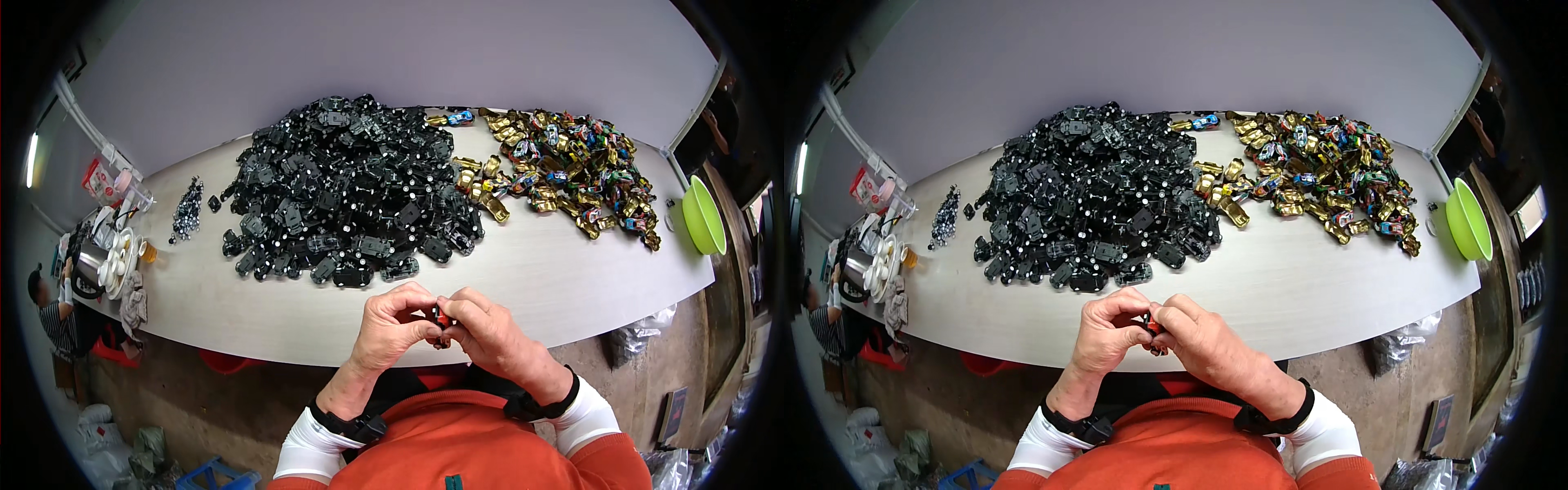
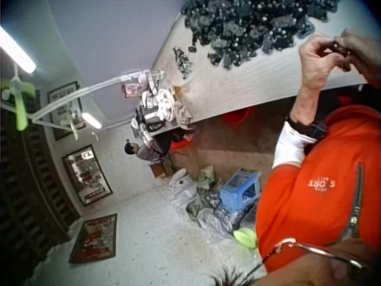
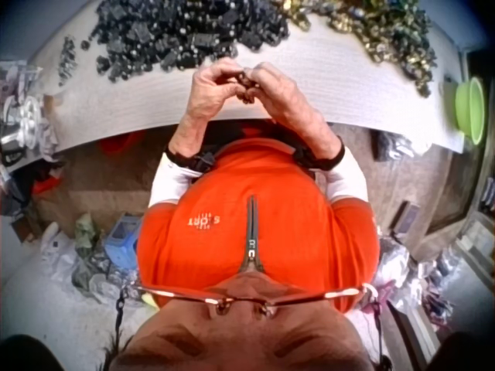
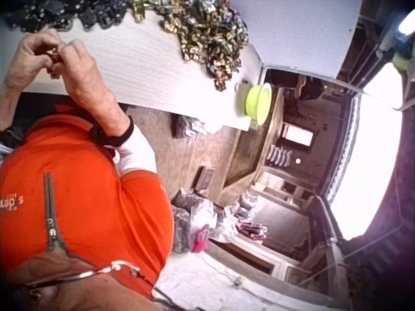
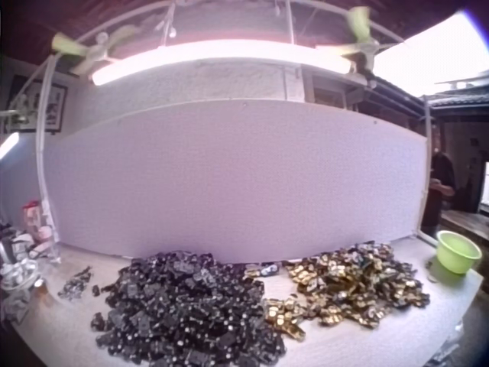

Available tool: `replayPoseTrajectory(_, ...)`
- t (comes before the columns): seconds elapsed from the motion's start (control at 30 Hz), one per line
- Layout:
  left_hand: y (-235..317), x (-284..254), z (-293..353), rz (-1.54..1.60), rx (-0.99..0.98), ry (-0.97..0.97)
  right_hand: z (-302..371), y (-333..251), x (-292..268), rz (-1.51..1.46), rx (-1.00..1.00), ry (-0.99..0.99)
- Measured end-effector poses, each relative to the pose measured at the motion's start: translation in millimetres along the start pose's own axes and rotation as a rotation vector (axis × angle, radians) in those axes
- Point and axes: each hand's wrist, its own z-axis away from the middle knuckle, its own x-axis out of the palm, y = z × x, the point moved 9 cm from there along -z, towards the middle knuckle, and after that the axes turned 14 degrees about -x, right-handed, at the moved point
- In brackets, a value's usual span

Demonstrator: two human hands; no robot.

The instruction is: The person assembles small toy car keychains by hand. They pick up a black plastic base and a colored car body, fit them together, and place the finished unit on the table. This process is repeated with various colored car bodies.

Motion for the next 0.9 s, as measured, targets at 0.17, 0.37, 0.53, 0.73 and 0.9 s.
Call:
replayPoseTrajectory(0.17,-20.7,-0.6,-5.7,0.26,-0.131,0.042,17.7,28.7,0.3,-0.221,0.338,0.172)
replayPoseTrajectory(0.37,-41.0,-21.2,-8.4,0.378,-0.194,0.092,18.1,53.0,1.3,-0.262,0.362,0.117)
replayPoseTrajectory(0.53,-53.0,-33.2,-11.2,0.513,-0.159,0.087,22.0,40.4,-1.6,-0.006,0.159,0.194)
replayPoseTrajectory(0.73,-59.2,-36.1,-1.5,0.294,-0.219,0.252,32.9,51.5,8.9,-0.168,0.408,0.184)
replayPoseTrajectory(0.9,-81.3,-55.2,0.0,0.433,-0.379,0.312,67.9,78.7,19.3,-0.48,0.656,0.1)
